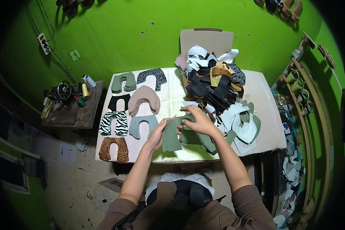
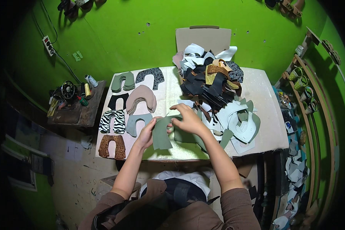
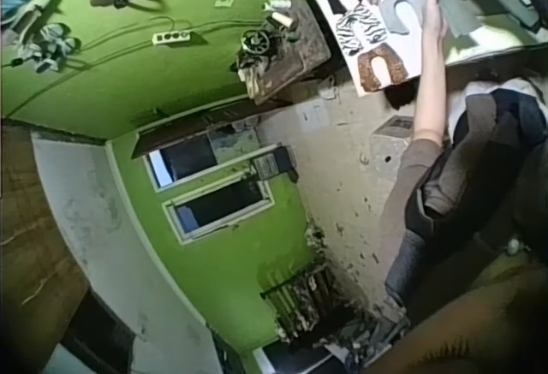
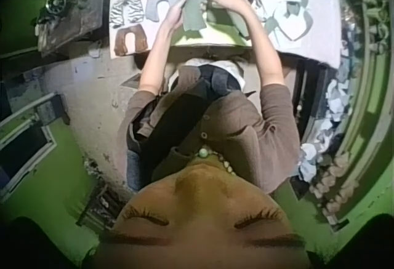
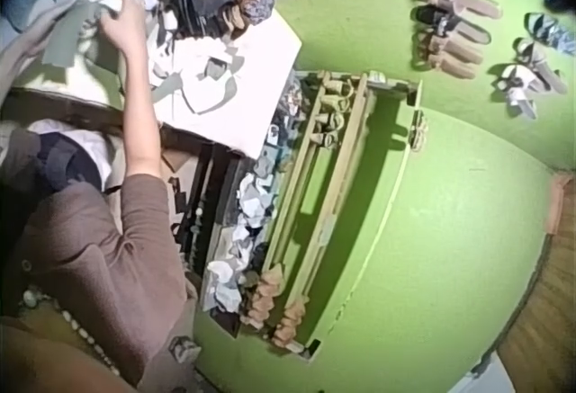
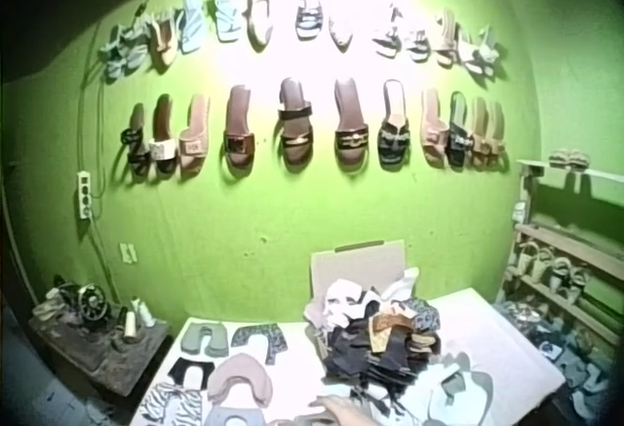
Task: Organize and sort various patterned and colored shoe upper components on a work table.
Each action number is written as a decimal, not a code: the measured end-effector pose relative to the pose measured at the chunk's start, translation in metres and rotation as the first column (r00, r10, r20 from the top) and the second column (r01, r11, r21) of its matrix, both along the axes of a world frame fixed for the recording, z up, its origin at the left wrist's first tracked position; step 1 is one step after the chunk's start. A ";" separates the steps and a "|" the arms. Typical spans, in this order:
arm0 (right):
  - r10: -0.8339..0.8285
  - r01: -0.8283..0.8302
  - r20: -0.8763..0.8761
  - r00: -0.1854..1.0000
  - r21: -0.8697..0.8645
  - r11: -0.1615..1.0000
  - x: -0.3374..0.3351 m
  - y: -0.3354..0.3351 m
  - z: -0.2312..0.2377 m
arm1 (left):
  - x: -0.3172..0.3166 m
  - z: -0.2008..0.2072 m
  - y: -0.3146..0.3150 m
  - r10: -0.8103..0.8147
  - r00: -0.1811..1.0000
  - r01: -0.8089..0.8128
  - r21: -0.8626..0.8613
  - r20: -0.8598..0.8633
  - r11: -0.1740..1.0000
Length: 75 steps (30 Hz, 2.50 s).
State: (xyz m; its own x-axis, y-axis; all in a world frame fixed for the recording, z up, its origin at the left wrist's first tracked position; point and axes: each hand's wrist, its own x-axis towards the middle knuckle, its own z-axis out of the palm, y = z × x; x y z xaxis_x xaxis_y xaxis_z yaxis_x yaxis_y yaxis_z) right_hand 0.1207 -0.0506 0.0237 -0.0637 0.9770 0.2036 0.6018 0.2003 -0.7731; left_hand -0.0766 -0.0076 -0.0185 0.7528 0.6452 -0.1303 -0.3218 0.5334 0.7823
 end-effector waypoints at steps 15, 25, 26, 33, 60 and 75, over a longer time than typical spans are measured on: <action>0.059 -0.147 0.256 0.965 0.341 0.928 -0.014 -0.008 0.002 | 0.008 -0.007 -0.001 0.034 0.999 -0.035 -0.084 -0.018 0.996; 0.315 -0.337 0.122 0.941 0.280 0.899 -0.014 -0.016 0.020 | 0.003 0.005 0.008 0.112 0.993 -0.114 -0.058 -0.034 0.992; 0.314 -0.336 0.122 0.942 0.280 0.899 -0.015 -0.016 0.019 | 0.004 0.005 0.008 0.108 0.994 -0.108 -0.026 -0.027 0.994; 0.154 -0.245 0.283 0.947 0.323 0.914 -0.016 -0.009 0.011 | 0.010 0.012 0.003 -0.007 0.999 0.008 0.028 -0.031 1.000; 0.092 -0.225 0.696 0.713 0.102 0.969 0.000 0.005 -0.109 | -0.004 0.010 0.026 0.319 0.893 -0.284 0.151 -0.318 0.947; 0.159 -0.164 0.059 0.985 0.087 0.983 0.020 0.013 -0.016 | -0.014 0.000 0.026 0.298 0.925 -0.293 0.054 -0.234 0.954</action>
State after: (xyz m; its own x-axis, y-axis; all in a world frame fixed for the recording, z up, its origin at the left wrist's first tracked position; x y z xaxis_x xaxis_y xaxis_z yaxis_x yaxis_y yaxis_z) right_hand 0.1408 -0.0381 0.0078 -0.2320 0.9303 0.2841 0.5940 0.3668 -0.7160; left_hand -0.0902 0.0188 -0.0187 0.4761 0.8375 -0.2680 -0.2668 0.4280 0.8635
